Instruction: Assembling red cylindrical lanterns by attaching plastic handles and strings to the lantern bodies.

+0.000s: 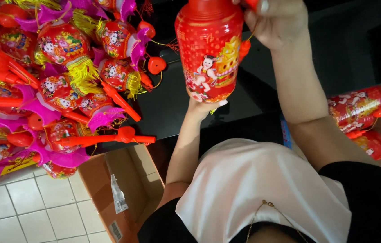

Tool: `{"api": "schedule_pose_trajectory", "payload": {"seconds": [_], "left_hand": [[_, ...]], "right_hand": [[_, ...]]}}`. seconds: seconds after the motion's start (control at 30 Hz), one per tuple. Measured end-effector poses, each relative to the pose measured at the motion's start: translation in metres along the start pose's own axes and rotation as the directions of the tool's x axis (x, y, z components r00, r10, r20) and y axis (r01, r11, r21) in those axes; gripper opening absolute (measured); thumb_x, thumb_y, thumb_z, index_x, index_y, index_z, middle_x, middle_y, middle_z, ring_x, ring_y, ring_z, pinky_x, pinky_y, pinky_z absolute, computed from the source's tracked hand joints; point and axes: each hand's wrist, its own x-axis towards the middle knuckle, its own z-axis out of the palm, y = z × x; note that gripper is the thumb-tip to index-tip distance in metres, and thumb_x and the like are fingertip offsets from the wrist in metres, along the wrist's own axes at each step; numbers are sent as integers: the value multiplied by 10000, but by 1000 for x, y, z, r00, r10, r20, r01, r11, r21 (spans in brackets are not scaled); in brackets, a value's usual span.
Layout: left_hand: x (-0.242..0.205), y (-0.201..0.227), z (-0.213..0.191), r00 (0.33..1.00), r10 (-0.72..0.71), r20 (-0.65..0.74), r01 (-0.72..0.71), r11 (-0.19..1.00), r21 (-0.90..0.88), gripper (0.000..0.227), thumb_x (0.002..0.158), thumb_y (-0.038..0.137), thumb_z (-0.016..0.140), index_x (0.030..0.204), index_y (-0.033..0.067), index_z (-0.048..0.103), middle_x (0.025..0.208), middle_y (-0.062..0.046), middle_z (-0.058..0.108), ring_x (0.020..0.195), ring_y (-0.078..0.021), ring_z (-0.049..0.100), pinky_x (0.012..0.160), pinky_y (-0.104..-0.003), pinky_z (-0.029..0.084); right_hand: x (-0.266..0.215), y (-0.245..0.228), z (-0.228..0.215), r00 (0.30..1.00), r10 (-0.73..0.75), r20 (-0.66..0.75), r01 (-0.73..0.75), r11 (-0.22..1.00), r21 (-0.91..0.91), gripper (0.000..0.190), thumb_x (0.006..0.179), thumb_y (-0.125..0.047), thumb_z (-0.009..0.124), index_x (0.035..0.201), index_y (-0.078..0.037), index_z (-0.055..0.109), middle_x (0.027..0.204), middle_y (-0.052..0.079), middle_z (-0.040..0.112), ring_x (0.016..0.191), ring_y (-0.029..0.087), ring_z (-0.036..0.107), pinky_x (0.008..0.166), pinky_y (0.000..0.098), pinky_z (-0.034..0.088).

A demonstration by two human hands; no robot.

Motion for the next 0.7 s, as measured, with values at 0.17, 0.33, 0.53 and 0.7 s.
{"api": "schedule_pose_trajectory", "payload": {"seconds": [0.17, 0.33, 0.53, 0.7], "left_hand": [[-3, -1, 2, 998, -4, -64, -6, 987, -158, 824, 637, 47, 970, 1356, 44, 569, 1312, -117, 686, 1202, -242, 661, 1009, -439, 594], [1, -32, -23, 985, -1, -175, -50, 956, -290, 929, 624, -87, 907, 1439, 50, 482, 1343, -123, 661, 1201, -253, 651, 1054, -477, 555], [27, 1, -37, 985, 26, -171, -45, 993, -107, 758, 662, 3, 887, 1313, 48, 502, 1097, -98, 670, 941, -213, 635, 742, -374, 508], [27, -10, -50, 948, -97, -304, 48, 985, -167, 331, 634, 73, 803, 905, -99, 725, 728, -130, 692, 494, -112, 494, 436, -207, 314]], "right_hand": [[-13, 14, 15, 958, -123, -259, 89, 986, -138, 491, 954, 37, 714, 1381, -155, 565, 1327, 16, 640, 1267, 151, 671, 859, 283, 644], [-12, 38, 13, 936, -22, -353, -126, 912, -391, 353, 949, -47, 764, 1263, -95, 610, 1149, 15, 672, 975, 91, 642, 840, 243, 556], [-25, 88, 20, 902, 144, -406, -154, 988, 8, 257, 1096, -328, 508, 1135, -84, 579, 794, 114, 594, 688, 233, 586, 714, 376, 497], [-37, 110, 20, 876, 329, -353, -212, 919, 332, 542, 1067, -474, 481, 1405, -57, 556, 685, 58, 482, 386, 142, 391, 375, 288, 298]]}}
